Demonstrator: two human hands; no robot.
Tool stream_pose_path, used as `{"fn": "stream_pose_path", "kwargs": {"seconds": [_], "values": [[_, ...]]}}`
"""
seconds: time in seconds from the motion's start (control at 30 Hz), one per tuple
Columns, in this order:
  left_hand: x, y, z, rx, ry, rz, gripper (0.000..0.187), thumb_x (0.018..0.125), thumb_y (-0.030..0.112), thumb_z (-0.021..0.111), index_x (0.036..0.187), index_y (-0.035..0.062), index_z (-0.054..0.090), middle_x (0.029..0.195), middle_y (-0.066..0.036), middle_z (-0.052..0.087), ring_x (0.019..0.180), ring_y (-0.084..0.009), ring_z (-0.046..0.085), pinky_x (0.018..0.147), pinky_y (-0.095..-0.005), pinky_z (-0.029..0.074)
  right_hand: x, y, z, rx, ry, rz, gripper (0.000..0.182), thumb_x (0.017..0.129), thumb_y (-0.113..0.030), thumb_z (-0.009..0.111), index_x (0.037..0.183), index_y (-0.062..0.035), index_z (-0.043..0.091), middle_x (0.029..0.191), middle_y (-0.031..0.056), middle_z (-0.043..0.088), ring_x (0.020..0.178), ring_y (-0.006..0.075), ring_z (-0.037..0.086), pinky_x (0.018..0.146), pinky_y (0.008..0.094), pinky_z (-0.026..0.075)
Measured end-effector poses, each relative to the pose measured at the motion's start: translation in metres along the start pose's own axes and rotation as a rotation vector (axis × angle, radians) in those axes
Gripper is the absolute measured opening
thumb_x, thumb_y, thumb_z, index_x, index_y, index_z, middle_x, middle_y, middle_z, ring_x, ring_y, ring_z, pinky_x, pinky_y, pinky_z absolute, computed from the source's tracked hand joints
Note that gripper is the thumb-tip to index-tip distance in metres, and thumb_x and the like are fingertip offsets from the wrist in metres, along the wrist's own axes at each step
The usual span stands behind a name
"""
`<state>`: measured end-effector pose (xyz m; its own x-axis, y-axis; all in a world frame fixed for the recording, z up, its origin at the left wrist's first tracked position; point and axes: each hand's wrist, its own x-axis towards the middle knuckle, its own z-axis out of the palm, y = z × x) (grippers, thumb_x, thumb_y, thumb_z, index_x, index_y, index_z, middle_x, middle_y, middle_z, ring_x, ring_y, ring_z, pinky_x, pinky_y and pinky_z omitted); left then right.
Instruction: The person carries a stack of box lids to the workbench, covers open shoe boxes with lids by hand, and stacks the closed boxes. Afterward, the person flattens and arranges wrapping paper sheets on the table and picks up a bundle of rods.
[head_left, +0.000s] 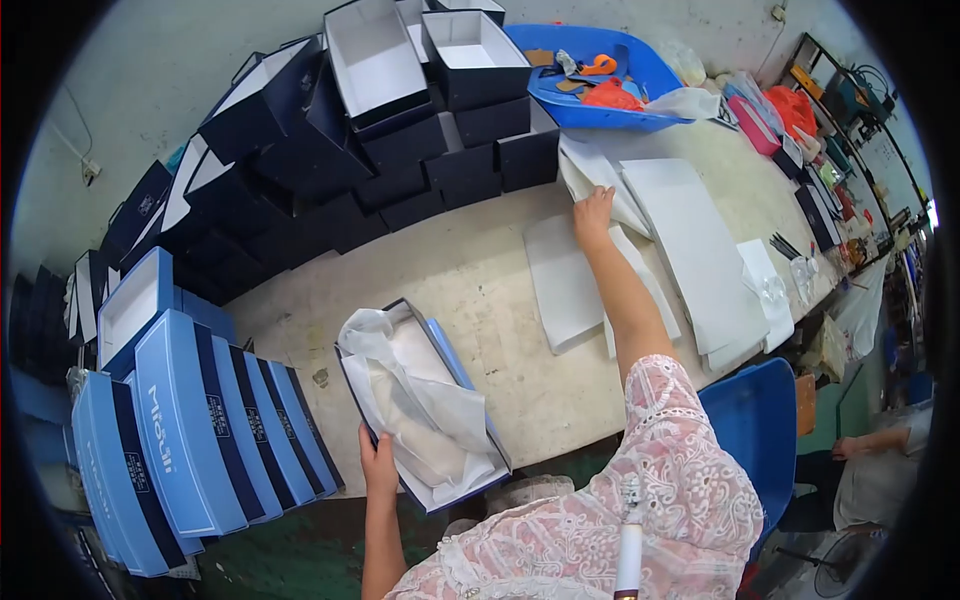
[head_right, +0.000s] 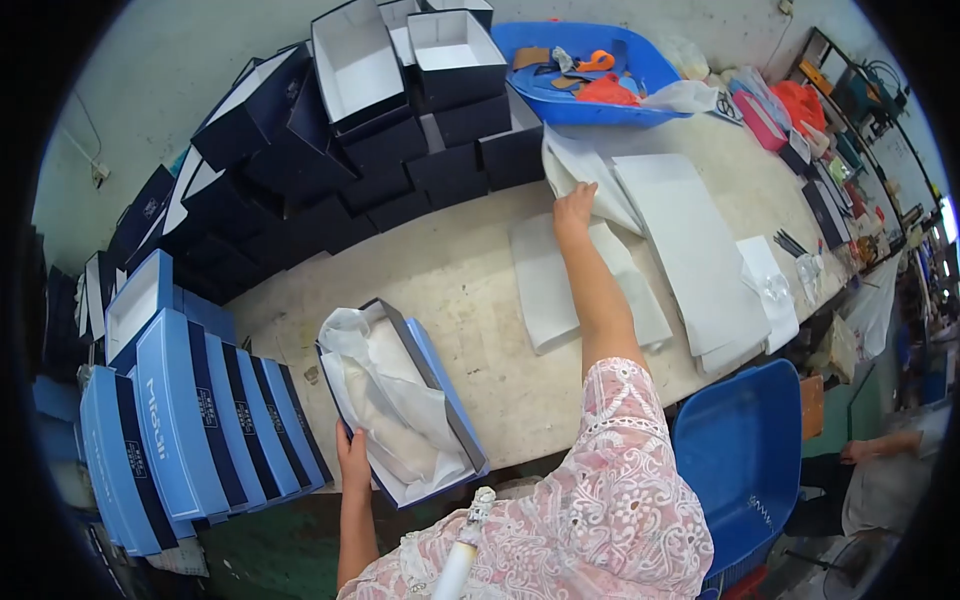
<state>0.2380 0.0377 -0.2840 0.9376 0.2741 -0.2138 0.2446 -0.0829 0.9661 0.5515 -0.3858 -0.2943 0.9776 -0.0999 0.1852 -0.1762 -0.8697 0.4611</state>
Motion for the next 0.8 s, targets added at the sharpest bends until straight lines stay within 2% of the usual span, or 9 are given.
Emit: {"fn": "stream_pose_path", "kwargs": {"seconds": [0.17, 0.23, 0.33, 0.43, 0.5, 0.57, 0.63, 0.73, 0.8], "values": [[0.004, -0.009, -0.002, 0.023, 0.020, -0.012, 0.051, 0.086, 0.015, 0.046, 0.129, -0.0079, 0.029, 0.128, -0.018, 0.040, 0.117, -0.0244, 0.039, 0.098, -0.0306, 0.028, -0.023, 0.033, -0.002, 0.199, 0.125, 0.016, 0.014, 0.074, -0.019, 0.055, 0.074, -0.0117, 0.067, 0.077, 0.0080, 0.065, 0.089, 0.0239, 0.056, 0.088, 0.0500, 0.033], [0.008, -0.020, -0.006, 0.046, 0.022, -0.005, 0.054, 0.087, 0.017, 0.047, 0.130, -0.0078, 0.027, 0.131, -0.019, 0.037, 0.120, -0.0249, 0.036, 0.100, -0.0307, 0.026, -0.044, 0.055, -0.041, 0.425, 0.212, 0.075, 0.013, 0.073, -0.019, 0.056, 0.072, -0.0086, 0.064, 0.078, 0.0117, 0.064, 0.085, 0.0295, 0.058, 0.081, 0.0461, 0.040], [0.009, -0.016, -0.005, 0.073, 0.039, 0.012, 0.051, 0.088, 0.019, 0.047, 0.130, -0.0059, 0.029, 0.129, -0.017, 0.039, 0.117, -0.0232, 0.038, 0.098, -0.0303, 0.028, -0.070, 0.099, -0.083, 0.789, 0.168, 0.398, 0.019, 0.074, -0.021, 0.058, 0.082, -0.0048, 0.064, 0.079, 0.0119, 0.064, 0.080, 0.0275, 0.060, 0.076, 0.0370, 0.045], [0.000, 0.002, -0.003, 0.069, -0.008, 0.091, 0.047, 0.090, 0.020, 0.045, 0.129, -0.0026, 0.031, 0.128, -0.014, 0.040, 0.112, -0.0209, 0.042, 0.094, -0.0298, 0.032, -0.110, 0.149, -0.068, 1.496, 0.396, 0.400, 0.029, 0.077, -0.023, 0.058, 0.096, -0.0014, 0.062, 0.084, 0.0111, 0.064, 0.078, 0.0218, 0.059, 0.073, 0.0312, 0.045], [-0.017, 0.009, -0.004, 0.122, 0.025, 0.229, 0.045, 0.091, 0.020, 0.045, 0.129, -0.0008, 0.033, 0.128, -0.013, 0.041, 0.108, -0.0195, 0.044, 0.092, -0.0292, 0.034, -0.156, 0.174, -0.078, 1.678, 0.388, 0.515, 0.038, 0.076, -0.025, 0.058, 0.103, 0.0023, 0.059, 0.086, 0.0138, 0.064, 0.077, 0.0200, 0.060, 0.069, 0.0324, 0.045], [-0.038, 0.015, -0.013, 0.109, 0.033, 0.258, 0.042, 0.090, 0.015, 0.046, 0.128, 0.0006, 0.034, 0.129, -0.011, 0.039, 0.107, -0.0188, 0.046, 0.090, -0.0291, 0.036, -0.202, 0.196, -0.075, 1.678, 0.285, 0.618, 0.037, 0.078, -0.024, 0.057, 0.104, 0.0031, 0.058, 0.088, 0.0106, 0.063, 0.078, 0.0164, 0.058, 0.070, 0.0302, 0.044], [-0.062, 0.017, -0.018, 0.102, 0.024, 0.308, 0.041, 0.090, 0.012, 0.045, 0.128, 0.0005, 0.034, 0.129, -0.011, 0.039, 0.107, -0.0190, 0.046, 0.090, -0.0292, 0.036, -0.249, 0.202, -0.083, 1.828, 0.412, 0.681, 0.032, 0.079, -0.022, 0.058, 0.098, 0.0037, 0.059, 0.087, 0.0098, 0.063, 0.078, 0.0150, 0.057, 0.069, 0.0293, 0.044], [-0.096, 0.011, -0.022, 0.111, 0.007, 0.406, 0.039, 0.088, 0.004, 0.042, 0.127, 0.0001, 0.036, 0.127, -0.010, 0.039, 0.107, -0.0192, 0.047, 0.090, -0.0296, 0.037, -0.310, 0.216, -0.082, 1.775, 0.443, 0.793, 0.028, 0.080, -0.022, 0.057, 0.093, 0.0028, 0.058, 0.081, 0.0131, 0.063, 0.075, 0.0221, 0.059, 0.066, 0.0323, 0.044], [-0.126, 0.022, -0.020, 0.160, -0.008, 0.465, 0.038, 0.088, 0.002, 0.041, 0.126, -0.0004, 0.037, 0.126, -0.010, 0.040, 0.107, -0.0188, 0.047, 0.090, -0.0296, 0.037, -0.346, 0.217, -0.085, 1.346, 0.597, 0.602, 0.026, 0.080, -0.022, 0.057, 0.088, 0.0022, 0.057, 0.078, 0.0180, 0.061, 0.073, 0.0306, 0.058, 0.065, 0.0367, 0.044]]}}
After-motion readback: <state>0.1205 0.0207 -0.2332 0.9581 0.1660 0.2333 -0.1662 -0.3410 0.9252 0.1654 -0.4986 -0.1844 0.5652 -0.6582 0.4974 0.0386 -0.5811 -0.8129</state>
